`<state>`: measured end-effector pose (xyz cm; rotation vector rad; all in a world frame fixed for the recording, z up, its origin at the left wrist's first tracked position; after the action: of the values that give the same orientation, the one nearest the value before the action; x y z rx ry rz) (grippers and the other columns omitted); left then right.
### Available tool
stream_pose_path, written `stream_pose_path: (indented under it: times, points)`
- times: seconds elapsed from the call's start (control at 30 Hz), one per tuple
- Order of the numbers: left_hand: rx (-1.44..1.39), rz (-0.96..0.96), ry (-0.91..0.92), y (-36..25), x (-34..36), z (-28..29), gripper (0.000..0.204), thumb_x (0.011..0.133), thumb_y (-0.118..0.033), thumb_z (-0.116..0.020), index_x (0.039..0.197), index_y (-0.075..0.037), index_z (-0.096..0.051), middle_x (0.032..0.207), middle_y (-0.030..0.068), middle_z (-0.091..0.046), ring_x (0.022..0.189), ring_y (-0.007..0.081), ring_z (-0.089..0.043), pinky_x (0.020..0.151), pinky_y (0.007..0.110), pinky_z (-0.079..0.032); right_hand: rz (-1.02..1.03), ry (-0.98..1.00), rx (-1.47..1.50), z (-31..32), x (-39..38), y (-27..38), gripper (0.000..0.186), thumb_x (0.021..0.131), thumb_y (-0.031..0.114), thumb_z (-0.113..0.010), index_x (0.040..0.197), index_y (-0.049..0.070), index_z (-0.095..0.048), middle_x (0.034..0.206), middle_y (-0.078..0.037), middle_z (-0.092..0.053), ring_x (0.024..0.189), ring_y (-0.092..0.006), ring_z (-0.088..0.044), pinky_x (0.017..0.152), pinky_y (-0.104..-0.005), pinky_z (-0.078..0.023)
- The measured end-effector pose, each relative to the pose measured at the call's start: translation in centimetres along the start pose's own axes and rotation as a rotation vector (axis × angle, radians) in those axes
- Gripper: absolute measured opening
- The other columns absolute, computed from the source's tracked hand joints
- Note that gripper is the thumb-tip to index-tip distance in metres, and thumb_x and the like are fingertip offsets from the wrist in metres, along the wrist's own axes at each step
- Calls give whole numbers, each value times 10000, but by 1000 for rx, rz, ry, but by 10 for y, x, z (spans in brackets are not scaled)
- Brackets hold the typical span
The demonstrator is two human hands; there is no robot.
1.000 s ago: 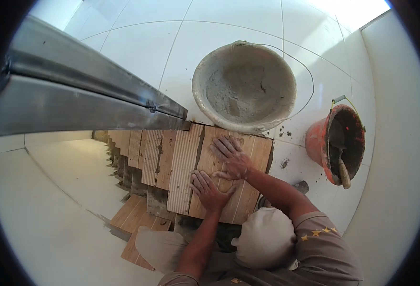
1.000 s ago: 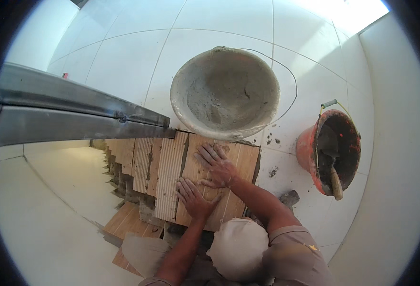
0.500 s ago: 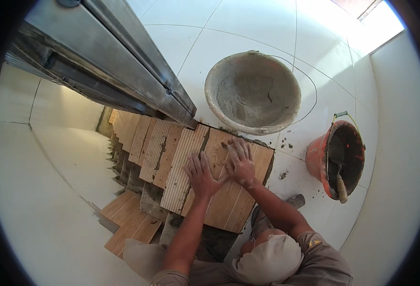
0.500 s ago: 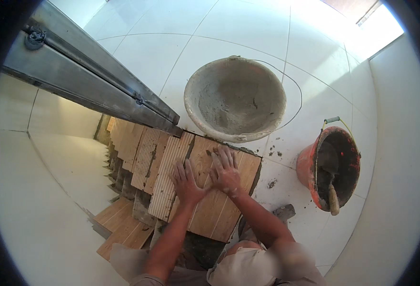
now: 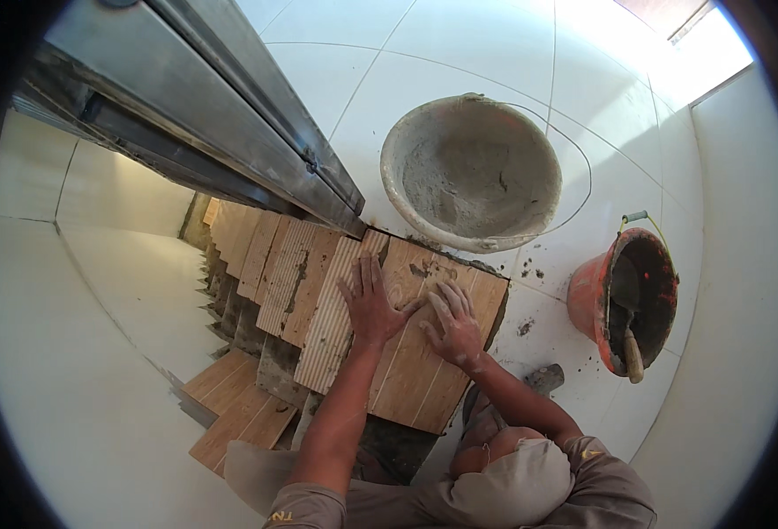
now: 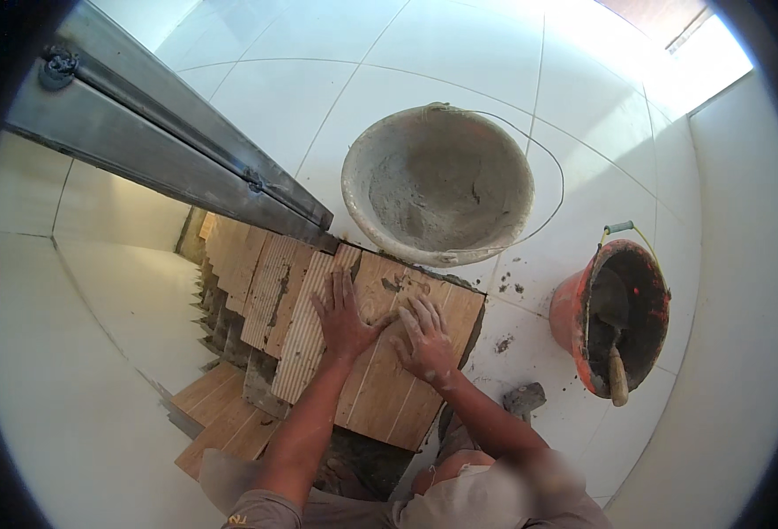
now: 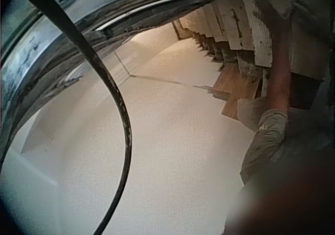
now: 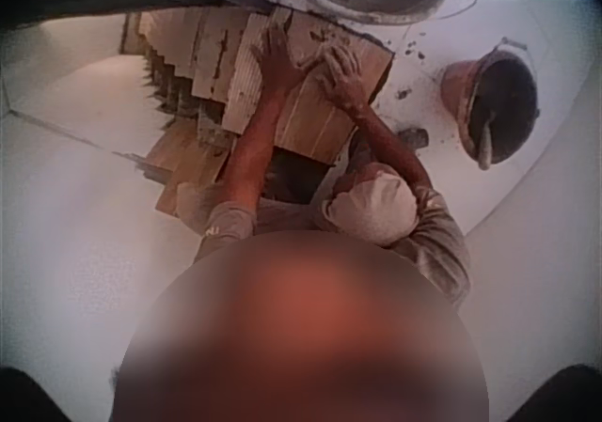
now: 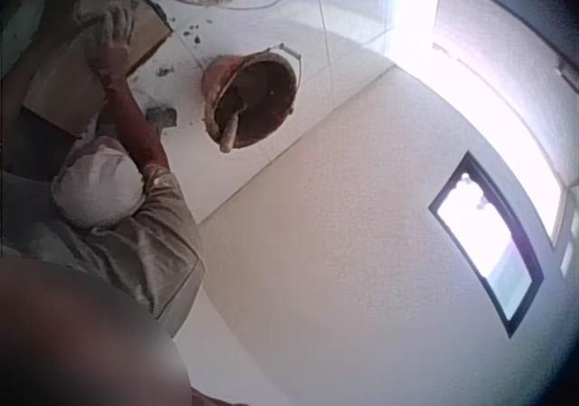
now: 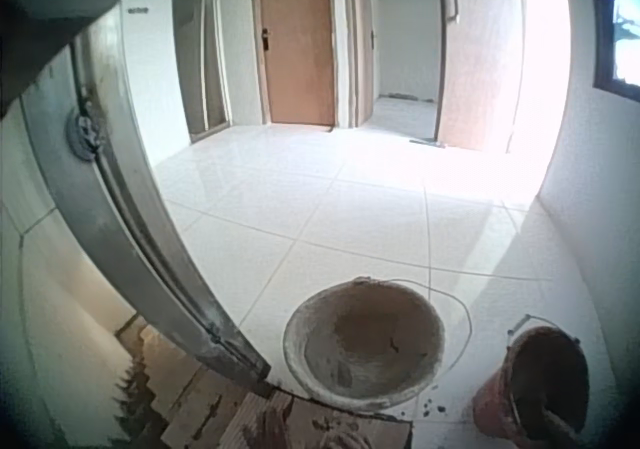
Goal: Applying mortar and positioning wooden tiles onto a concrete staircase.
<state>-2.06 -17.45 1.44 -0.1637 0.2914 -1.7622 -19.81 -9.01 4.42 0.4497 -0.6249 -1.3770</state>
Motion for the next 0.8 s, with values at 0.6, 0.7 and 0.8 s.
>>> stream_pose_path:
  times: [0.6,0.7,0.8]
  points:
    - [-98,27,-174,28,1,23,1179,838,-724,-779,1652,28,-375,1728,238,-365,1606,419,-328,1310,665,-181,-671,-247,-248,156,-254,-59,1036,840,333,-888,1664,2,-353,1607,-359,-413,1518,-548,-369,1259,-603,-324]
    - [-117,208,-244,69,0,26,1129,847,-691,-799,1626,34,-420,1666,267,-444,1559,420,-404,1297,637,-237,-959,-94,-161,149,-286,-84,1190,802,410,-927,1691,-18,-262,1605,-360,-409,1499,-549,-387,1259,-583,-334]
    - [-281,409,-170,104,1,15,1054,869,-677,-793,1581,40,-490,1562,282,-560,1475,423,-518,1260,605,-327,-1060,43,-122,135,-293,-97,1205,775,438,-950,1665,-41,-294,1534,-337,-453,1444,-529,-445,1240,-578,-362]
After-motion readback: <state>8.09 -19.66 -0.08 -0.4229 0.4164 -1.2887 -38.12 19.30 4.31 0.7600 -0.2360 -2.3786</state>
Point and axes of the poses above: each hand's wrist, its own x-axis towards the middle knuckle, its own z-axis out of the back of the hand, y = z × x, the point moved 6 cm from there along x, towards the middle knuckle
